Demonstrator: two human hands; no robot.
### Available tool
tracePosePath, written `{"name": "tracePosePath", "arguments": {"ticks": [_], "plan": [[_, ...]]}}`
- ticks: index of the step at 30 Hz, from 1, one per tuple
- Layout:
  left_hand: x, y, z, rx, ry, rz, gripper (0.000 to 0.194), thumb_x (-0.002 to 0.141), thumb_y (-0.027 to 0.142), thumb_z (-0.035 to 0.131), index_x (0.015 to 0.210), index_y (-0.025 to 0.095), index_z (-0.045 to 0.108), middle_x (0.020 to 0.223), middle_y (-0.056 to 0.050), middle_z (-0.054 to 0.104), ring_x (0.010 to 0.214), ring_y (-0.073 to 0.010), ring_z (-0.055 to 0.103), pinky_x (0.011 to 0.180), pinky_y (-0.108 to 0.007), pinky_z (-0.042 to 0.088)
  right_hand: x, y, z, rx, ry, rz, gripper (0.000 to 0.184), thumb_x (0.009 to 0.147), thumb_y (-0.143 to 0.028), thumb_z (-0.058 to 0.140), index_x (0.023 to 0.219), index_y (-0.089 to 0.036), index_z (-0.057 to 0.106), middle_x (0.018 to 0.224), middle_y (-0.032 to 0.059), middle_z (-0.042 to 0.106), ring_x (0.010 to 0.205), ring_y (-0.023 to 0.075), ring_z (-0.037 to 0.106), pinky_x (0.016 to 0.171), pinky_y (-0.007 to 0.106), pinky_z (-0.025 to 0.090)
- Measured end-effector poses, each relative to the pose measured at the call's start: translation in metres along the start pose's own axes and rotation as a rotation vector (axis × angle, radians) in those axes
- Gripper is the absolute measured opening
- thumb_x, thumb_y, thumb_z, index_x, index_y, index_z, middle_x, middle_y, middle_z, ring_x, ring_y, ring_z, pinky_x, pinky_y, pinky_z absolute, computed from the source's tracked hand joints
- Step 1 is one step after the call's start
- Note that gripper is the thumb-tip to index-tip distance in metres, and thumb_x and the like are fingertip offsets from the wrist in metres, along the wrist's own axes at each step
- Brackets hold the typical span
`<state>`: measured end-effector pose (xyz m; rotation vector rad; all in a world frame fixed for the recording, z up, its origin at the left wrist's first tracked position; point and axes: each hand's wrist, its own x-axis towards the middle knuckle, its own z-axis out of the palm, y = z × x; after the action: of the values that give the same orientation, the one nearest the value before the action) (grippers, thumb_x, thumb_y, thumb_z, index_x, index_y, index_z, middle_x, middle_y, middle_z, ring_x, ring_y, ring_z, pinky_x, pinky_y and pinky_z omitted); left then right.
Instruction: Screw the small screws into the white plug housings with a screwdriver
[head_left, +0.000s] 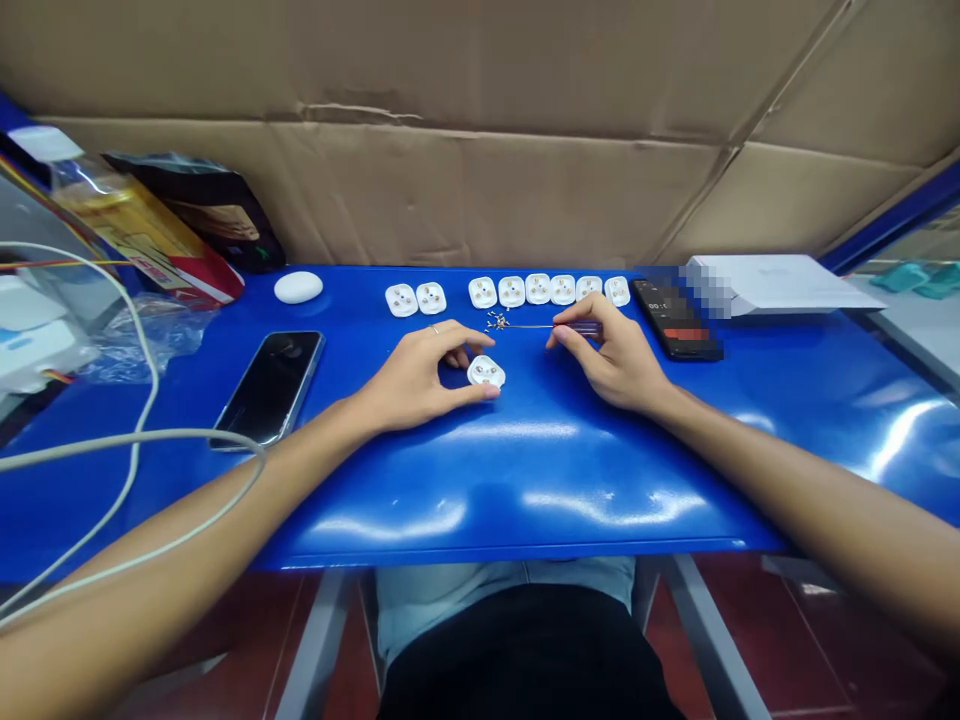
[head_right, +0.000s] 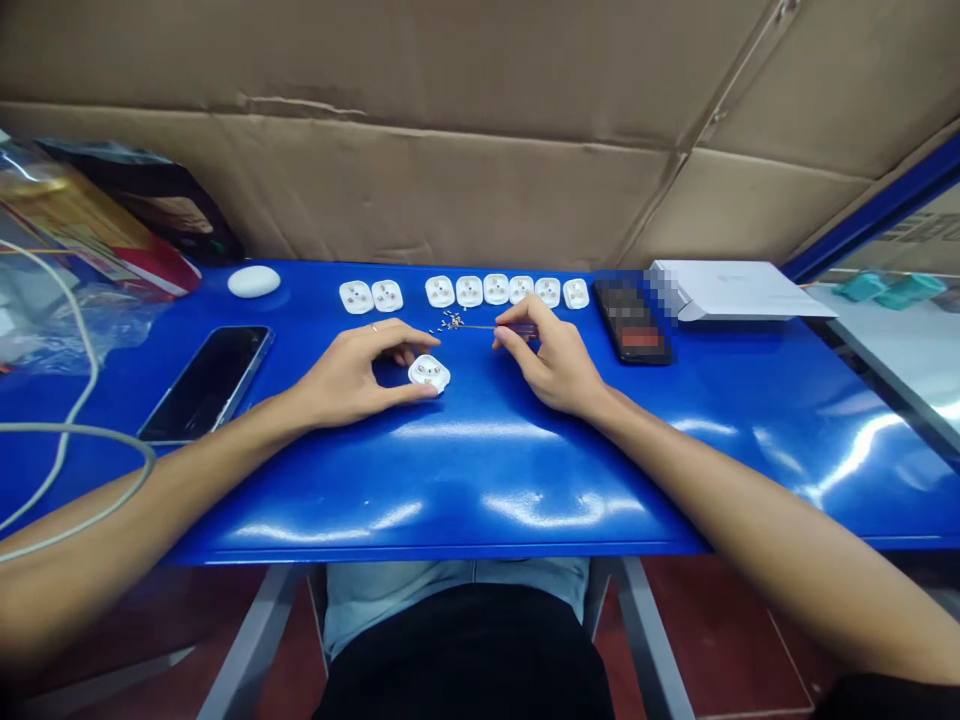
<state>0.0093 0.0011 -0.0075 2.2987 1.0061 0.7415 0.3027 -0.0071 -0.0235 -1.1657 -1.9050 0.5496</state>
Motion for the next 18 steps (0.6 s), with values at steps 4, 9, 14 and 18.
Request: {"name": "tracePosePath", "arguments": {"ticks": [4,9,14,18], "plan": [[0.001,-0.004,0.001,-0.164,0.137,-0.111,0.046,0.09,0.049,0.081,0.124,0.019,0.075,0.116,-0.009,0.077,0.092,-0.0218,0.072,0.085,-0.036,0.059,-0.006,-0.008,0.0,0.015,0.041,-0.091,0.015,0.105,-0.039,0.066,0.113,-0.026,0.065,0.097,0.0036,0.078,0.092,0.0243,0.077,0.083,0.04,0.06],[0.001,-0.011,0.003,-0.334,0.186,-0.108,0.049,0.083,0.049,0.088,0.117,0.016,0.077,0.112,-0.011,0.078,0.089,-0.0214,0.072,0.085,-0.037,0.061,-0.016,-0.023,0.003,0.073,0.034,-0.206,0.011,0.103,-0.03,0.069,0.113,-0.027,0.065,0.099,0.0033,0.078,0.092,0.0236,0.079,0.081,0.039,0.063],[0.001,-0.011,0.004,-0.462,0.191,-0.054,0.042,0.078,0.042,0.095,0.106,0.016,0.078,0.102,-0.009,0.079,0.083,-0.0188,0.072,0.082,-0.035,0.063,-0.02,-0.025,0.005,0.086,0.011,-0.241,0.014,0.101,-0.028,0.071,0.113,-0.028,0.065,0.102,0.0049,0.076,0.093,0.0247,0.079,0.08,0.041,0.065],[0.0,-0.01,0.004,-0.446,0.217,-0.025,0.029,0.083,0.039,0.091,0.098,0.016,0.081,0.096,-0.008,0.081,0.083,-0.0189,0.074,0.081,-0.033,0.063,-0.02,-0.024,0.004,0.094,0.003,-0.247,0.014,0.101,-0.029,0.071,0.113,-0.028,0.065,0.102,0.0048,0.076,0.091,0.0244,0.079,0.078,0.041,0.065]]}}
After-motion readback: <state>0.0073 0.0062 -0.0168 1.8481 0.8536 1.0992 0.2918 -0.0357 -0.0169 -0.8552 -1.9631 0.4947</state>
